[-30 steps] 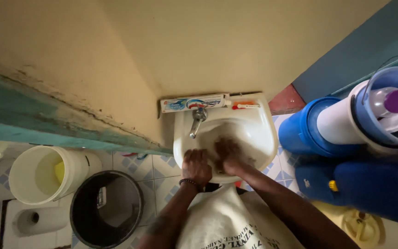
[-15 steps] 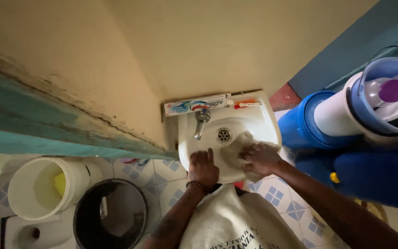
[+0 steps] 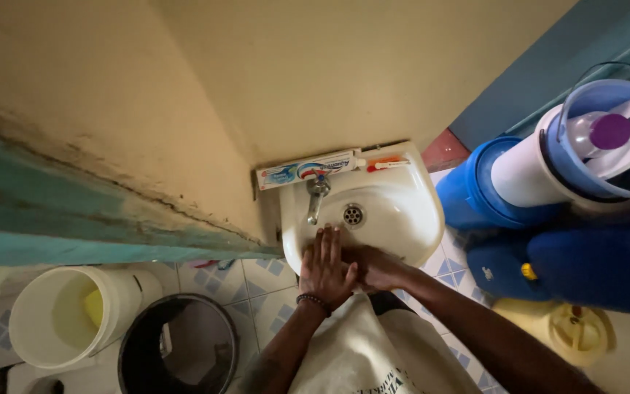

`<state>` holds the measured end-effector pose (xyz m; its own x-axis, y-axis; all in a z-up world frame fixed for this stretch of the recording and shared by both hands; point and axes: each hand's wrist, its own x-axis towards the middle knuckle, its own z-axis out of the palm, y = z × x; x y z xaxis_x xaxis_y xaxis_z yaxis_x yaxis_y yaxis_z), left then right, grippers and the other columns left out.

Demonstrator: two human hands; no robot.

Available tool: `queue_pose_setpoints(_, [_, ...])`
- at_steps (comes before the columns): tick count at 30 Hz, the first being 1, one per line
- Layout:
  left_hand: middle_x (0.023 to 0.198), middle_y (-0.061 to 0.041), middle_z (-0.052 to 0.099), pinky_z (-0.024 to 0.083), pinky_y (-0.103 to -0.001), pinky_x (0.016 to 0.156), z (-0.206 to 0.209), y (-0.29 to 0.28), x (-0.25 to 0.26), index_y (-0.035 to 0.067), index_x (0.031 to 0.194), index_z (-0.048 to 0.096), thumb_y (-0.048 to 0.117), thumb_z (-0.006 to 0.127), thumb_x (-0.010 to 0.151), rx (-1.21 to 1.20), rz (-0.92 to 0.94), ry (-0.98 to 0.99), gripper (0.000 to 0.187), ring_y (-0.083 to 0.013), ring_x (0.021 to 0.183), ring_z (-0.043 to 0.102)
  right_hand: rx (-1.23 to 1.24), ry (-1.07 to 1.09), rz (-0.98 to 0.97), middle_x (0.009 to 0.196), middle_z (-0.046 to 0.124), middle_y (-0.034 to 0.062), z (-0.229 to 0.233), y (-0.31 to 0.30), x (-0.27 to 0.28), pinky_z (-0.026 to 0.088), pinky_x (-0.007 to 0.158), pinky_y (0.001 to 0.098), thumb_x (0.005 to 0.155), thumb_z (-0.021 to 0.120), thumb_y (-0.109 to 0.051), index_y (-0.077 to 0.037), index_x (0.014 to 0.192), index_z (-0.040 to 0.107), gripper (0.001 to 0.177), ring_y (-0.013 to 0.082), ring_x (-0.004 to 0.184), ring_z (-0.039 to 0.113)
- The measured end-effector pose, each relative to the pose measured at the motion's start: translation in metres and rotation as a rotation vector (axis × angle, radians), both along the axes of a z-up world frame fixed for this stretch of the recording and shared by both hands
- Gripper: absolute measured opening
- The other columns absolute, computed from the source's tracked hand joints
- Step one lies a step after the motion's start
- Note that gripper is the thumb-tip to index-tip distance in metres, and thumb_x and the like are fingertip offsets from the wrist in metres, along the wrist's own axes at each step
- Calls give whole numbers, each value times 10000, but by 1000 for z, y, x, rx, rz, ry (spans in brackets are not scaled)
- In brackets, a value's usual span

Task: Cleaning a bathroom sink with a cloth and handling cleaning supplies.

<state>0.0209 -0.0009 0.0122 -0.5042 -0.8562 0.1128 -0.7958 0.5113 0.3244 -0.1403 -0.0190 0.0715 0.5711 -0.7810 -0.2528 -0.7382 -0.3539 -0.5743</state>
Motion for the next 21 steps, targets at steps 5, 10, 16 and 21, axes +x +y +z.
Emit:
queue_pose_setpoints(5, [1465,-241,510,338,-475,1117,-8,2,-6,-6,1510,405,670,369,978,14,76,-9,861,-370,1387,484,227,-55,-16,941,778,131,48,11,-45,539,945,373,968,341,-392,-2,1029,754,572,314,989,747])
queue_pose_setpoints(10, [1406,-113,598,362,-461,1071,-41,-1,-13,134,1444,533,669,351,956,87,160,-7,748,-286,1351,539,-253,351,186,1367,662,53,-108,9,-135,391,1087,552,961,517,-604,-241,1293,705,527,337,1337,536])
queue_pose_setpoints(16, [1408,-8,609,362,-425,1091,-34,-5,-25,262,1414,578,552,336,976,284,376,191,578,-226,1390,507,-135,262,161,1446,612,26,-97,-5,-94,345,1145,477,959,620,-382,-261,1281,705,354,299,1394,490])
queue_pose_setpoints(21, [1443,-96,613,300,-445,1203,28,6,-44,229,1354,674,492,352,1025,668,709,1076,530,-300,1455,445,706,-324,-402,1443,630,106,-89,13,-91,467,1077,460,979,681,-326,-340,1485,590,514,340,1352,569])
